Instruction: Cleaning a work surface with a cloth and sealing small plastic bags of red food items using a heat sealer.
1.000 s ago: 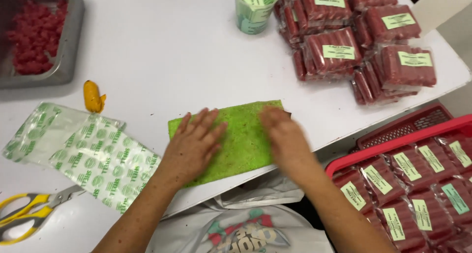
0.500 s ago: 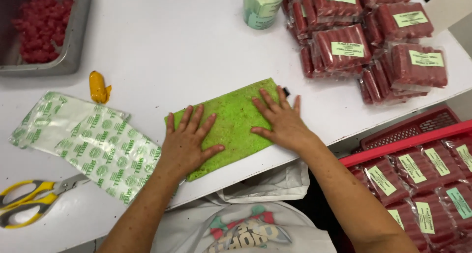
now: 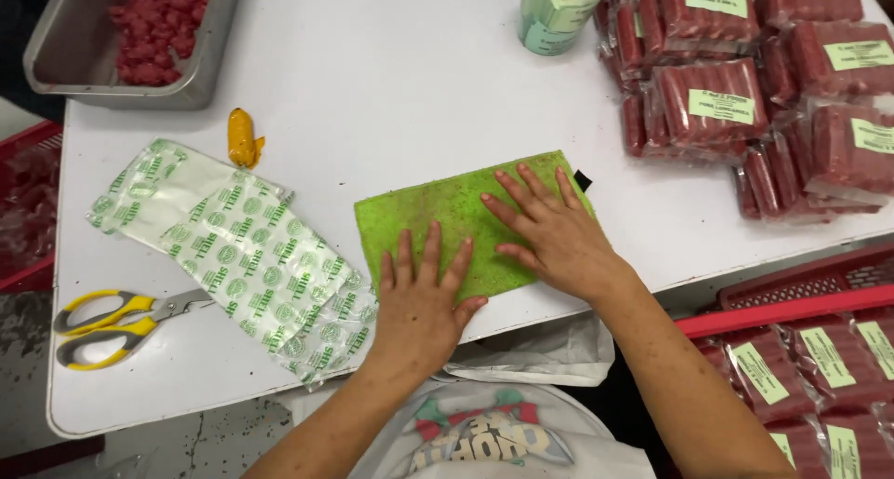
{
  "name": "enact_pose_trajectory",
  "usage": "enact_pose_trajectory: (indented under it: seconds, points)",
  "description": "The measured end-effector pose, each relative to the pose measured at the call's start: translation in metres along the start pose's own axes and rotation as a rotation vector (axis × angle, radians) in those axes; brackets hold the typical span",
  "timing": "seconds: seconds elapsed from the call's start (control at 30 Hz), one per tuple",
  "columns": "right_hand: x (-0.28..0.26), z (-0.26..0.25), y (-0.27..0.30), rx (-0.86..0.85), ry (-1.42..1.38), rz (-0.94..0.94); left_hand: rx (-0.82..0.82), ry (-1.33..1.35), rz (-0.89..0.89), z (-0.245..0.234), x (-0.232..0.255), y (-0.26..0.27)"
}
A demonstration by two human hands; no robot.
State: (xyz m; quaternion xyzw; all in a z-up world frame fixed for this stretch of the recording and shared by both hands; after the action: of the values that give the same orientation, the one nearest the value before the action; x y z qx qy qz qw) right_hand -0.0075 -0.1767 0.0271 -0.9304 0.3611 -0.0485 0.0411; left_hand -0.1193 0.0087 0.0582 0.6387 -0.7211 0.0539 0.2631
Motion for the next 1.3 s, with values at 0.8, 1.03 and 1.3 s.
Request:
enact_pose_trajectory:
  seconds: [0.8, 1.03, 1.3]
  points:
    - [-0.043, 0.067, 0.218, -0.1, -0.491, 0.873, 0.156, 0.165, 0.495, 0.136, -0.093, 0.056]
    - [-0.018, 0.158, 0.192, -0.117, -0.778, 1.112, -0.229, 0.311, 0.081, 0.22, -0.157, 0.013]
    - [-0.091, 0.244, 0.13, -0.652, -1.185, 0.798, -0.198, 0.287, 0.025, 0.3, -0.235, 0.014]
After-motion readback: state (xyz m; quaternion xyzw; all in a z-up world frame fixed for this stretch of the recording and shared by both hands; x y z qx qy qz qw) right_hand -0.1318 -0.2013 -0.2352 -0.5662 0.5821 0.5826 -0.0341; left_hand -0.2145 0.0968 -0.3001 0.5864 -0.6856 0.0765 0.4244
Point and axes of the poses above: each hand's wrist, its own y-axis away from the middle knuckle, its own z-axis out of the palm, x = y × z, the point moved 2 cm from there along -y, towards the middle knuckle, and after that the axes turned 10 degrees about y, right-handed, at the moved point
